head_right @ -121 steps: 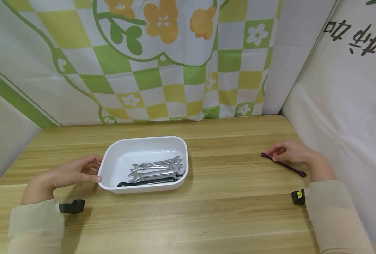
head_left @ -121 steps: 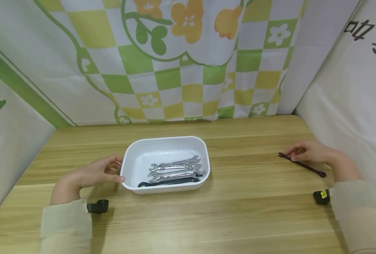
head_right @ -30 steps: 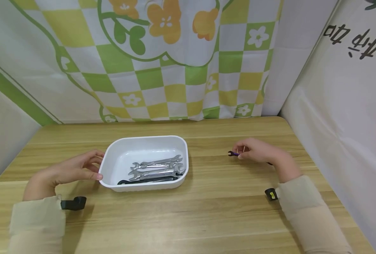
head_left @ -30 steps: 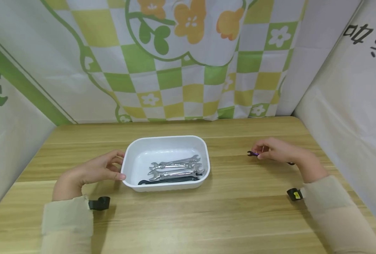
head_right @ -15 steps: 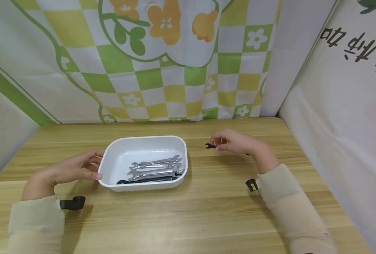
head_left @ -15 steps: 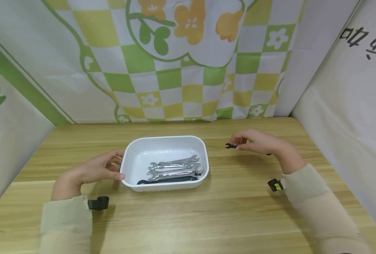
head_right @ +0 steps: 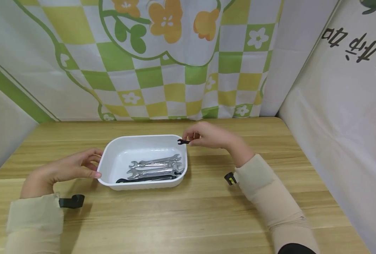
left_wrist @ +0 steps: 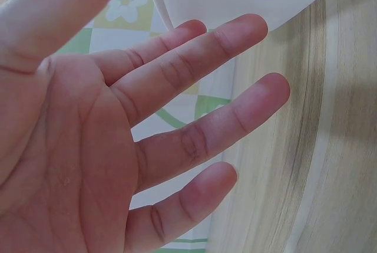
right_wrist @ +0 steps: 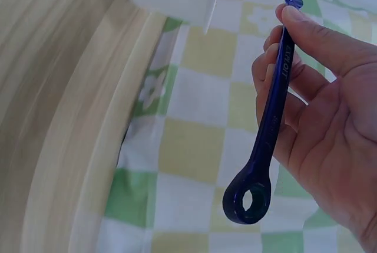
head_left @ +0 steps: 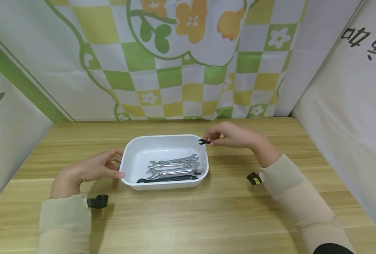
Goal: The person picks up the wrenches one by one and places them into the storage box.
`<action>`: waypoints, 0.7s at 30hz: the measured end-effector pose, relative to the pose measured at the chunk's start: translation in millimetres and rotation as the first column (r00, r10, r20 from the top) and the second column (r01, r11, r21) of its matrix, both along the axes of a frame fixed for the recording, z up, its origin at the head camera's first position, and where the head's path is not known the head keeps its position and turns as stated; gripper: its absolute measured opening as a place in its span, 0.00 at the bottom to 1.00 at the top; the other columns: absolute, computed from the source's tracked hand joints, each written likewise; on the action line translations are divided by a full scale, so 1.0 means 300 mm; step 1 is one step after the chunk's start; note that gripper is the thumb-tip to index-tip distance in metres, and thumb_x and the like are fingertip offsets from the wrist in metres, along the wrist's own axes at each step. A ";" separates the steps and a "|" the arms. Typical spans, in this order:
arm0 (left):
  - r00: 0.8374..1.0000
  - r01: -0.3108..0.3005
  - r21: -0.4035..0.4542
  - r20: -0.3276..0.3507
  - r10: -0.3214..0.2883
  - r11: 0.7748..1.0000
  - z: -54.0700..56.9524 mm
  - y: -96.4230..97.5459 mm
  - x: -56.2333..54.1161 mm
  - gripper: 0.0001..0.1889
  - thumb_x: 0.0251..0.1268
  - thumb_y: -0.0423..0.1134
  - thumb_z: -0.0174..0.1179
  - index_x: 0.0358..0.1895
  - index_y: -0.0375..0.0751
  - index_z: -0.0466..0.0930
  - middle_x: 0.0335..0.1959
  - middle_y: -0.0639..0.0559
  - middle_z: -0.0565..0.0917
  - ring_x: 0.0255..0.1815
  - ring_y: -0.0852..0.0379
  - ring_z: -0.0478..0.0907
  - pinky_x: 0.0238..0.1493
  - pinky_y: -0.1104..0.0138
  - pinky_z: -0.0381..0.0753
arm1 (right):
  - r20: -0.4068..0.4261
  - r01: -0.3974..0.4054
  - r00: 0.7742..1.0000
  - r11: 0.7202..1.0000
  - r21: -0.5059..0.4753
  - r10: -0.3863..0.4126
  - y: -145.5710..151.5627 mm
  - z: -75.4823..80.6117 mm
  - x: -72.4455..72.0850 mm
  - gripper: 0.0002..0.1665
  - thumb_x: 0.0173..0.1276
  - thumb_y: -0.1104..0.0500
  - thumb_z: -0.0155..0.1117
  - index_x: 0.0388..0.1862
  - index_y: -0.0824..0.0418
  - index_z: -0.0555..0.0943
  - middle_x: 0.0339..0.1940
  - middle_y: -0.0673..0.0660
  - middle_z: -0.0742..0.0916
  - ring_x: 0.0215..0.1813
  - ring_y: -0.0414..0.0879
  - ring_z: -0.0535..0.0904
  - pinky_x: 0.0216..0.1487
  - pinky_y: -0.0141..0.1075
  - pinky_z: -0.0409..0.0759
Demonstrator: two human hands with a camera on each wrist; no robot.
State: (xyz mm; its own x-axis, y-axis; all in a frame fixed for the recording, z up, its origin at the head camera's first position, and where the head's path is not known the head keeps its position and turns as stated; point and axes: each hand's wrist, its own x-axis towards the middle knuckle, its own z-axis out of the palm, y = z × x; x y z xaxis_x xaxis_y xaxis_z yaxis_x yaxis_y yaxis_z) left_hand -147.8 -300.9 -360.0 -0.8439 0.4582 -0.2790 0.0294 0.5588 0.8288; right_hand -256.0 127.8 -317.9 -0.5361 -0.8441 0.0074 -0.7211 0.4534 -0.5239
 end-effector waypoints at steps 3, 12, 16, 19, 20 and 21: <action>1.000 0.000 0.001 0.001 0.000 1.000 -0.001 -0.001 -0.002 0.36 0.62 0.37 0.68 0.68 0.30 0.59 0.57 0.33 0.78 0.55 0.43 0.81 0.55 0.53 0.77 | 0.002 -0.025 1.000 1.000 -0.017 0.025 -0.039 0.006 -0.001 0.10 0.69 0.65 0.64 0.48 0.59 0.84 0.42 0.55 0.88 0.44 0.43 0.82 0.49 0.40 0.81; 1.000 -0.002 -0.003 0.007 0.002 1.000 0.002 0.002 -0.003 0.36 0.62 0.37 0.68 0.68 0.31 0.59 0.58 0.33 0.77 0.55 0.43 0.81 0.55 0.53 0.77 | 0.006 -0.102 0.995 0.994 -0.036 0.102 -0.157 0.026 0.005 0.11 0.71 0.63 0.63 0.51 0.60 0.83 0.42 0.55 0.87 0.45 0.43 0.81 0.51 0.40 0.81; 1.000 -0.003 -0.004 0.009 0.003 1.000 0.003 0.003 -0.003 0.36 0.62 0.37 0.68 0.69 0.31 0.59 0.58 0.33 0.77 0.55 0.42 0.81 0.55 0.52 0.77 | -0.006 -0.126 0.992 0.991 -0.051 0.126 -0.211 0.038 0.011 0.11 0.72 0.63 0.62 0.51 0.60 0.82 0.43 0.53 0.87 0.45 0.43 0.80 0.51 0.39 0.81; 1.000 -0.006 -0.001 0.012 0.006 1.000 0.004 0.002 -0.002 0.36 0.63 0.37 0.68 0.69 0.31 0.58 0.58 0.33 0.77 0.55 0.42 0.81 0.55 0.53 0.78 | -0.010 -0.147 0.989 0.986 -0.076 0.146 -0.252 0.041 0.015 0.11 0.72 0.63 0.62 0.51 0.61 0.82 0.43 0.54 0.86 0.44 0.43 0.80 0.51 0.37 0.81; 1.000 -0.007 0.000 0.012 0.007 1.000 0.003 0.002 -0.001 0.36 0.63 0.37 0.68 0.69 0.31 0.58 0.58 0.33 0.77 0.55 0.43 0.81 0.55 0.53 0.78 | -0.014 -0.154 0.988 0.984 -0.085 0.154 -0.265 0.039 0.016 0.11 0.72 0.63 0.62 0.51 0.61 0.82 0.43 0.54 0.86 0.44 0.43 0.79 0.51 0.36 0.81; 1.000 -0.007 0.000 0.010 0.007 1.000 0.003 0.002 -0.001 0.37 0.63 0.37 0.68 0.69 0.31 0.58 0.58 0.33 0.77 0.55 0.43 0.81 0.55 0.53 0.78 | -0.017 -0.165 0.986 0.982 -0.096 0.164 -0.279 0.034 0.015 0.11 0.72 0.63 0.62 0.51 0.61 0.82 0.43 0.55 0.86 0.44 0.42 0.79 0.52 0.35 0.80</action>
State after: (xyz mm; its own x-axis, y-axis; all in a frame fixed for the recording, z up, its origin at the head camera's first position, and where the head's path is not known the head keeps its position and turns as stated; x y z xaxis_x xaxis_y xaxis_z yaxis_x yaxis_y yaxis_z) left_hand -148.1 -300.3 -359.1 -0.8442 0.4524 -0.2876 0.0169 0.5587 0.8292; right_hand -251.4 44.3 -307.6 -0.3897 -0.9158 0.0976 -0.7866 0.2758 -0.5525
